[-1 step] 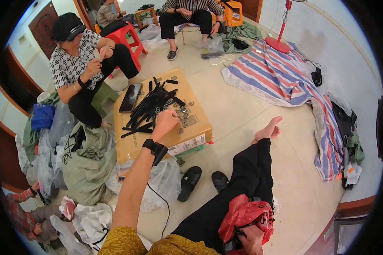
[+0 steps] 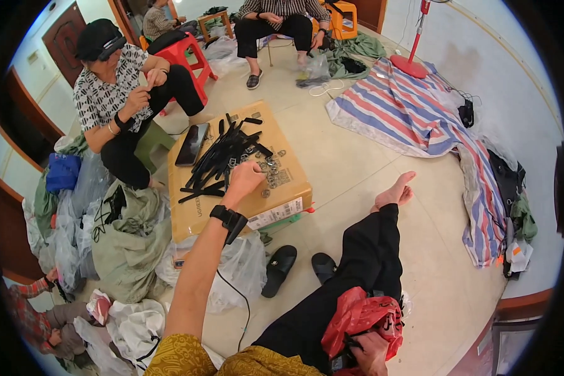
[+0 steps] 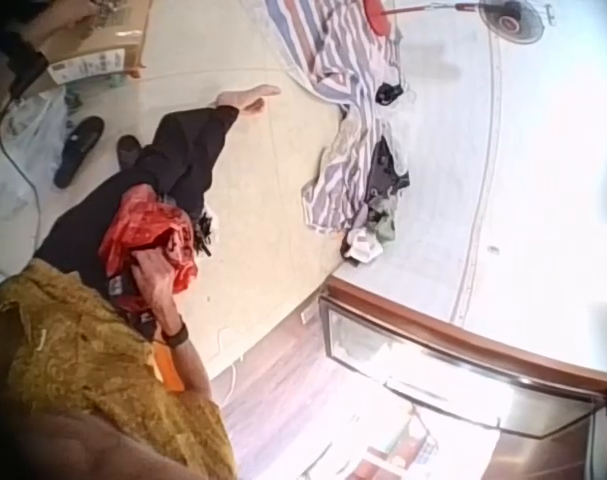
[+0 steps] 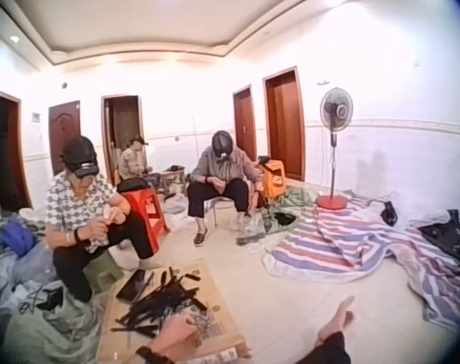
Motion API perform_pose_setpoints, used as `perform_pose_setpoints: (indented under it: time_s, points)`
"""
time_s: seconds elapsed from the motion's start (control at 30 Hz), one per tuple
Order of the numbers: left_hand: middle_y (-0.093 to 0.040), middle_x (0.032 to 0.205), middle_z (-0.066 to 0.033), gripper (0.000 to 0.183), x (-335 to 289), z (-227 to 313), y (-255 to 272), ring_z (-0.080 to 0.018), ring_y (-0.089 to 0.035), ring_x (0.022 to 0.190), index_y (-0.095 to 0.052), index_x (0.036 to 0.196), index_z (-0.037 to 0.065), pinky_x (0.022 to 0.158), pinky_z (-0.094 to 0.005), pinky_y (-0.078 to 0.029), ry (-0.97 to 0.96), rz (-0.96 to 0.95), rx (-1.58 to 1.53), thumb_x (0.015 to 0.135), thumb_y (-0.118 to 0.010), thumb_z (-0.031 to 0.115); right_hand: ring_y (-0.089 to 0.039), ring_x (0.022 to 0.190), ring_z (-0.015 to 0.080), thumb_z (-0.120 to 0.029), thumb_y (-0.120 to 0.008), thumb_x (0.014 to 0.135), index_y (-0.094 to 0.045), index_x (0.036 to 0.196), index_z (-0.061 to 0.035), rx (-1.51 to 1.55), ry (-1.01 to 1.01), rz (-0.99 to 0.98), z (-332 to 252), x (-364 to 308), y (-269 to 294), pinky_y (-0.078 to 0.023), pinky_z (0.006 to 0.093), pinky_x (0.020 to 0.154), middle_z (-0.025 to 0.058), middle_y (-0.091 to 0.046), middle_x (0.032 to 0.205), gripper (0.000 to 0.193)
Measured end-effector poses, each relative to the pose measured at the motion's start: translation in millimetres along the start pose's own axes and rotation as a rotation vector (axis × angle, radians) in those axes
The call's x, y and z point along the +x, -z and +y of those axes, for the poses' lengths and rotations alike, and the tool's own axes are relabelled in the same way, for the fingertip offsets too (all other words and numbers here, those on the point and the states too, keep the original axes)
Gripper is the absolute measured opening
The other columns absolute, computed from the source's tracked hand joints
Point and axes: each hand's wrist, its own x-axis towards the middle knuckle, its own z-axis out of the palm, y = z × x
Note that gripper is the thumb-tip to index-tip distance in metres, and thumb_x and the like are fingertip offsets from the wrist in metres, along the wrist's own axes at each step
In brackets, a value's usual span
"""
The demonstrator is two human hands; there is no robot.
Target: Manually assembling or sorting small black shoe components from a bag while sitting on the floor.
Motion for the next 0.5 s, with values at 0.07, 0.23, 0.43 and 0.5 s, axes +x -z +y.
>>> perform_pose_setpoints:
  time_s: [0.07,0.23,0.43,0.5]
  points:
    - [-0.060,0.070,-0.0151,0.015,1,6,0,-0.0296,-0.059,0.070,-0.060,0.070,0.001,0.065,-0.0351,-0.047,0.160,-0.034,-0.040,0.061,-0.065,0.011,-0.057,0.069,0.0279,0.001,-0.062,0.063,-0.059,0.081,-0.0021,-0.017,0.006,-0.002,1,1,0,-0.046,0.0332,0.063,0.0126,-0.058,0.076,0.019]
    - [-0.060,0.069,-0.0147,0.015,0,13,2,-0.0282,-0.059,0.068,-0.059,0.068,0.001,0.063,-0.0340,-0.046,0.143,-0.019,-0.044,0.061,-0.066,0.012,-0.057,0.069,0.0281,0.001,-0.062,0.063,-0.060,0.081,-0.0020,-0.006,0.005,-0.001,3,2,0,-0.046,0.0332,0.063,0.0129,-0.058,0.075,0.018]
    - [-0.058,0.062,-0.0131,0.013,0,15,1,-0.0234,-0.058,0.056,-0.058,0.065,0.000,0.055,-0.0321,-0.046,0.154,-0.007,-0.072,0.062,-0.065,0.010,-0.057,0.067,0.0274,0.001,-0.062,0.063,-0.059,0.080,-0.0009,0.010,0.045,0.020,2,1,2,-0.046,0.0326,0.061,0.0128,-0.057,0.074,0.017]
    - [-0.057,0.059,-0.0113,0.012,-4,14,4,-0.0195,-0.056,0.052,-0.058,0.066,0.000,0.051,-0.0304,-0.045,0.187,-0.025,-0.093,0.064,-0.065,0.010,-0.056,0.066,0.0270,0.001,-0.062,0.063,-0.059,0.080,-0.0004,0.013,0.058,0.031,0,1,3,-0.046,0.0322,0.060,0.0127,-0.057,0.073,0.017]
